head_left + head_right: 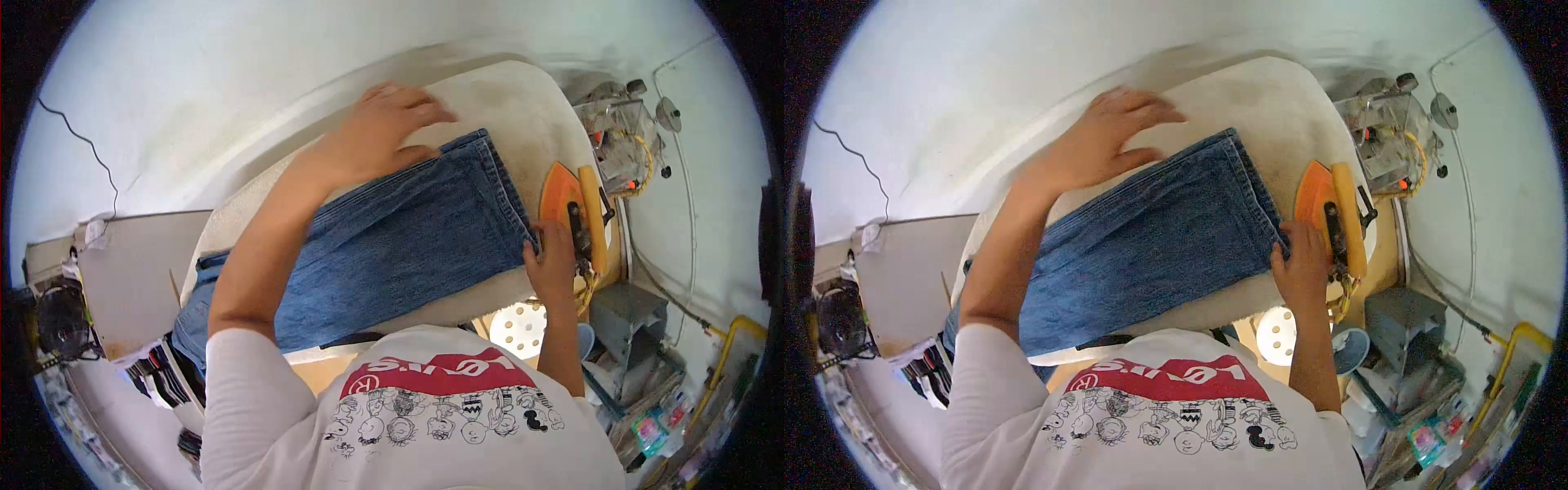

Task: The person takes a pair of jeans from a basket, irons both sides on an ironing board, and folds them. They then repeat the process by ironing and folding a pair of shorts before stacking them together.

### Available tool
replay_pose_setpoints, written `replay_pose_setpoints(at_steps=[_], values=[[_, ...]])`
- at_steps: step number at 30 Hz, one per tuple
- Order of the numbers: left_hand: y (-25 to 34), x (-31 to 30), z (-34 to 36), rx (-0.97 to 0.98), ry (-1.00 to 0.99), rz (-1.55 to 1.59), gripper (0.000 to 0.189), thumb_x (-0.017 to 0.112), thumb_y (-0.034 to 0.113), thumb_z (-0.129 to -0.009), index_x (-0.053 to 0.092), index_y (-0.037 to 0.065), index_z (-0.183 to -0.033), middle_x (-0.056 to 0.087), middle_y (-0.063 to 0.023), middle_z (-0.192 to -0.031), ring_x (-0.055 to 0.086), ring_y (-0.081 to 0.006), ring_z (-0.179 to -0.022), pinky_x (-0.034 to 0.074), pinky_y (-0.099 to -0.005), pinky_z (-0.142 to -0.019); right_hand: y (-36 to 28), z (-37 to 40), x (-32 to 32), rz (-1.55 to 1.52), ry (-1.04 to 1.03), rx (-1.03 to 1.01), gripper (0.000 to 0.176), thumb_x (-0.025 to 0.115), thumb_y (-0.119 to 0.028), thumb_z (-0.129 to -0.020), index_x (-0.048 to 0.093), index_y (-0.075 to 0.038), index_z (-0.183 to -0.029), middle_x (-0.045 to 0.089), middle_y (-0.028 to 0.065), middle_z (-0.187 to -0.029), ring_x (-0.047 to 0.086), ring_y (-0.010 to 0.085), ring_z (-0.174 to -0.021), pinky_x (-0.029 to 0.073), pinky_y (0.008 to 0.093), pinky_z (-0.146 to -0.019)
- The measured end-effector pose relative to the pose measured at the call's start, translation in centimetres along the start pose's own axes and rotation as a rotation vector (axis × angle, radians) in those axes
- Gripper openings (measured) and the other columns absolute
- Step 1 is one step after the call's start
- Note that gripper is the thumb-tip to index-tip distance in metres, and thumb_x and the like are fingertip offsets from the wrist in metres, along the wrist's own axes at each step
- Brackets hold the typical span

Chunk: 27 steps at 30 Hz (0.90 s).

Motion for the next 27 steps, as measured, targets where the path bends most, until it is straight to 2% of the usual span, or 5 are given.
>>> replay_pose_setpoints(at_steps=[7,10,13,19,27], values=[[-8.9,1.4,28.6,-0.808,-0.223,0.0,0.016,0.061,0.016,-0.091,0.066,0.002,-0.098,0.065,-0.0171,-0.092,0.062,-0.0356,-0.091,0.048,-0.0435,-0.083,-4.1,-9.8,2.5,-0.066,-0.01,-0.105,0.029,0.064,-0.021,-0.088,0.059,-0.008,-0.114,0.061,0.0161,-0.108,0.056,0.0372,-0.106,0.046,0.0454,-0.091],[-8.4,1.3,37.0,-0.981,-0.028,0.086,0.016,0.063,0.018,-0.09,0.065,0.004,-0.096,0.062,-0.0164,-0.088,0.06,-0.0355,-0.085,0.047,-0.0431,-0.078,-4.7,-13.9,6.9,0.05,-0.208,-0.063,0.03,0.064,-0.025,-0.089,0.059,-0.011,-0.116,0.063,0.016,-0.109,0.058,0.0387,-0.103,0.048,0.0465,-0.088],[-8.8,1.4,42.0,-0.995,-0.015,-0.055,0.015,0.065,0.021,-0.088,0.065,0.007,-0.093,0.06,-0.0137,-0.091,0.058,-0.0334,-0.088,0.046,-0.0427,-0.079,-3.9,-15.4,9.4,0.034,-0.271,-0.142,0.027,0.067,-0.024,-0.087,0.062,-0.013,-0.112,0.065,0.0158,-0.104,0.062,0.036,-0.097,0.049,0.0436,-0.086],[-8.7,0.4,45.0,-1.029,-0.007,-0.223,0.02,0.072,0.023,-0.081,0.063,0.014,-0.097,0.058,-0.0049,-0.101,0.054,-0.0297,-0.101,0.041,-0.0458,-0.088,-0.7,-14.3,3.4,-0.732,-0.092,-0.019,0.013,0.071,0.0,-0.086,0.067,-0.003,-0.097,0.064,0.0001,-0.092,0.059,0.0103,-0.089,0.045,0.024,-0.081],[-10.1,-0.4,46.8,-0.999,0.025,-0.349,0.009,0.063,0.013,-0.086,0.059,0.011,-0.093,0.059,-0.0065,-0.097,0.055,-0.0292,-0.101,0.039,-0.045,-0.092,0.0,-13.9,4.2,-0.716,-0.064,-0.007,0.013,0.07,-0.001,-0.087,0.066,-0.005,-0.098,0.064,-0.0002,-0.093,0.056,0.0081,-0.085,0.044,0.0228,-0.079]])
Point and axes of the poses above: each hand's wrist, its own z-axis away from the middle knuckle, its own x-axis out of the palm, y = z × x, the point moved 9 cm from there along -z, towards the middle knuckle
